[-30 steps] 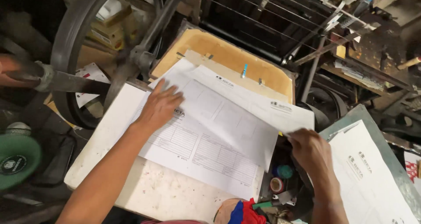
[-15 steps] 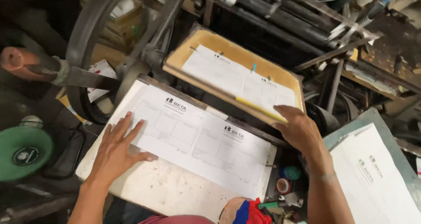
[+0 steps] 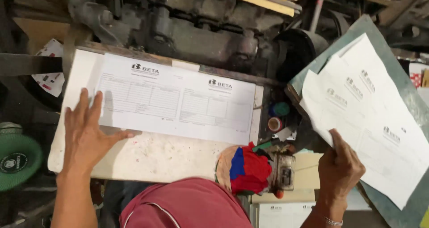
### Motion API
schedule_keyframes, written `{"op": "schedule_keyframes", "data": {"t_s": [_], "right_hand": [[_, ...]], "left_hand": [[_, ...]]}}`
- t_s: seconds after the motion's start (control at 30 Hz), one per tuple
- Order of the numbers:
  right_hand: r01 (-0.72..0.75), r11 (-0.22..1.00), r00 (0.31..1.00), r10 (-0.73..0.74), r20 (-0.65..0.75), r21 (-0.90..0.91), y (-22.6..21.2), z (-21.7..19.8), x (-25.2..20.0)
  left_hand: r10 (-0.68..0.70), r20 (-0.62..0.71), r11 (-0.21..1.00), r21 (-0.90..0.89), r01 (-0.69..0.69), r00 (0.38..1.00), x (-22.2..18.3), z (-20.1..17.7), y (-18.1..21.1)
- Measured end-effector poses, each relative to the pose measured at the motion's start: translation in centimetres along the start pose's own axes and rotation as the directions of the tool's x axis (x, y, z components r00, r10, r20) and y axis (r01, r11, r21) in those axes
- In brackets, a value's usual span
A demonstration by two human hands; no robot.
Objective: The person is manually feeding and collecting printed forms from a vintage-style letterpress printing machine.
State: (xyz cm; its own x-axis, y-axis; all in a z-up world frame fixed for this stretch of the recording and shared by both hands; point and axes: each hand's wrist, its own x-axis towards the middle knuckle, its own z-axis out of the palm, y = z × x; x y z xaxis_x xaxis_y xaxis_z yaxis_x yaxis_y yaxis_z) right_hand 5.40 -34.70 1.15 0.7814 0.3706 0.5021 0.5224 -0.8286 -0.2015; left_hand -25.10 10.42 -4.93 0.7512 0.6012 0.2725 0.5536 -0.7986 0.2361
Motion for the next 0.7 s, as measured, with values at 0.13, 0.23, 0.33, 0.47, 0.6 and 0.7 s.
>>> {"op": "schedule_keyframes", "data": {"t_s": [0.13,0.23,0.33,0.47,0.6,0.7], "right_hand": [[0.105,0.987,0.987,-0.118,-0.106,-0.119,0.5,-0.4,-0.4],[0.028,0.999,0.998,-0.03,0.054,0.042,-0.1,-0.5,-0.3],[0.212,0.977,0.968,-0.209,0.14,-0.009,-3.6,-0.5,-0.3],[0.245,0.953,0.949,-0.273,0.158,0.177,-9.1,-2.7,0.4],[0.07,0.997,0.935,-0.058,0.35,-0.022,5.8,0.2,-2.2],[0.225,0.97,0.866,-0.155,0.475,-0.094,19.9,5.2,-1.5]], "left_hand": [[0.058,-0.077,0.998,-0.027,-0.06,0.995,2.4,-2.1,3.5],[0.149,-0.154,0.935,-0.3,-0.19,0.977,3.9,-0.7,7.8],[0.348,-0.322,0.677,-0.563,-0.473,0.881,5.5,-1.3,16.7],[0.682,-0.384,0.484,-0.4,-0.778,0.622,7.4,0.3,24.1],[0.632,-0.194,0.579,-0.525,-0.623,0.751,12.8,3.9,19.5],[0.482,-0.252,0.782,-0.308,-0.542,0.839,17.1,5.1,13.0]]}}
